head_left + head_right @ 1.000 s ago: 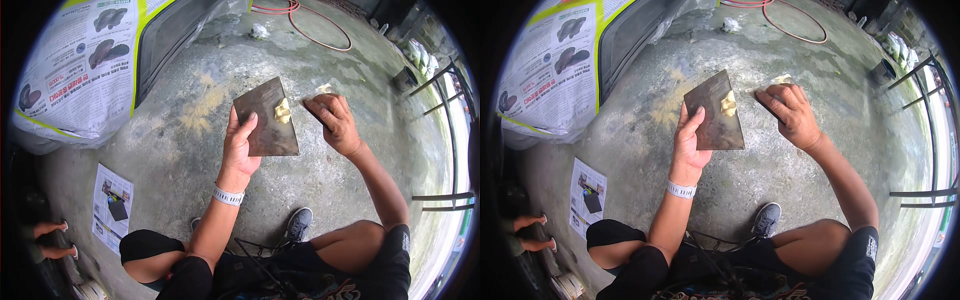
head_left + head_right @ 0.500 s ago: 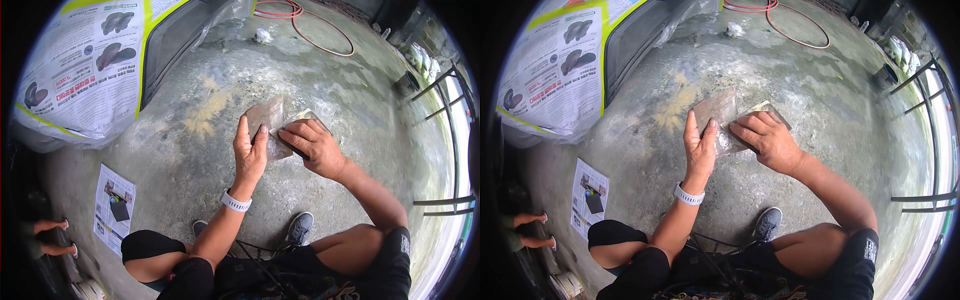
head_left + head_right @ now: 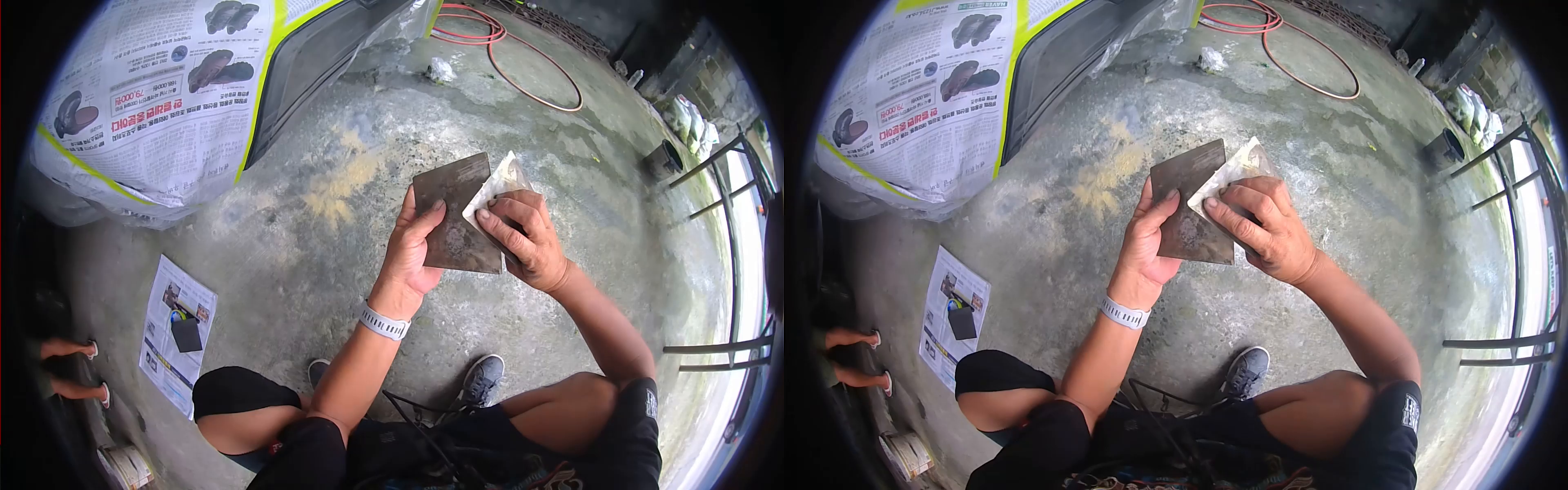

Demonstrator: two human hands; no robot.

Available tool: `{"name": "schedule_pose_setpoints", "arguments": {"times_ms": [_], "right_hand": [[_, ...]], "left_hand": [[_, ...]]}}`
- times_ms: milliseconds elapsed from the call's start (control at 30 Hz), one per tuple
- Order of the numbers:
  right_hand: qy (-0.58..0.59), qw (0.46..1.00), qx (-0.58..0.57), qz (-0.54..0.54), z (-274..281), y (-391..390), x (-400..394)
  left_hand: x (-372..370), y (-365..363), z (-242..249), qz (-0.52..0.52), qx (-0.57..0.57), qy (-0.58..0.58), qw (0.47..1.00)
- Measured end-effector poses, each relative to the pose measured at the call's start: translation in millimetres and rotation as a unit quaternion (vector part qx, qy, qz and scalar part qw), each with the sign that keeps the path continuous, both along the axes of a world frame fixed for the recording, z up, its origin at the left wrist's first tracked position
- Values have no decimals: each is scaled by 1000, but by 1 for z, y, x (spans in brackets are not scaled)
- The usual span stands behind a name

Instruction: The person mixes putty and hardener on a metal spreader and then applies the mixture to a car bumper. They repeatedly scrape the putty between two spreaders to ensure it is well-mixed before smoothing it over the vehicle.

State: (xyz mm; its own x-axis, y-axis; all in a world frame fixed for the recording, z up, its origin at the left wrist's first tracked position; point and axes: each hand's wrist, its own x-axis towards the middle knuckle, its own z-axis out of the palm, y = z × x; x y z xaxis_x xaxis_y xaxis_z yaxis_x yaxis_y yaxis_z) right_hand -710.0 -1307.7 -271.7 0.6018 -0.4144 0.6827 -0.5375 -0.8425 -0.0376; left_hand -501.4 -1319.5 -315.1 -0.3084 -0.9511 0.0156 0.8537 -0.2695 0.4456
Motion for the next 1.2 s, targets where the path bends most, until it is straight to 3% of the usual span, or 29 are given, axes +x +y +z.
{"name": "schedule_pose_setpoints", "arguments": {"times_ms": [167,300,400,633,800,900,967,1100,1200], "right_hand": [[-18,999,-20,-25,-11,-7,-10],[13,994,15,-107,-4,-14,-28],[-16,991,23,-131,19,-10,-19],[84,976,121,-162,34,5,3],[103,980,111,-126,31,16,11],[82,981,141,-104,31,13,10],[22,993,88,-71,40,11,10],[31,999,2,-40,11,-2,-8],[48,993,19,-106,3,-13,-28]], "left_hand": [[5,1,-1,-5,15,-18,1000],[12,-6,3,-5,19,27,999],[12,-9,2,35,-19,-42,998],[-10,2,-1,135,-52,-178,973],[-6,-2,-2,133,-68,-185,971],[-5,-3,-3,110,-42,-150,982],[-3,-4,-2,55,-24,-74,995],[-2,-1,3,13,5,-14,1000],[3,-3,0,16,11,3,1000]]}}
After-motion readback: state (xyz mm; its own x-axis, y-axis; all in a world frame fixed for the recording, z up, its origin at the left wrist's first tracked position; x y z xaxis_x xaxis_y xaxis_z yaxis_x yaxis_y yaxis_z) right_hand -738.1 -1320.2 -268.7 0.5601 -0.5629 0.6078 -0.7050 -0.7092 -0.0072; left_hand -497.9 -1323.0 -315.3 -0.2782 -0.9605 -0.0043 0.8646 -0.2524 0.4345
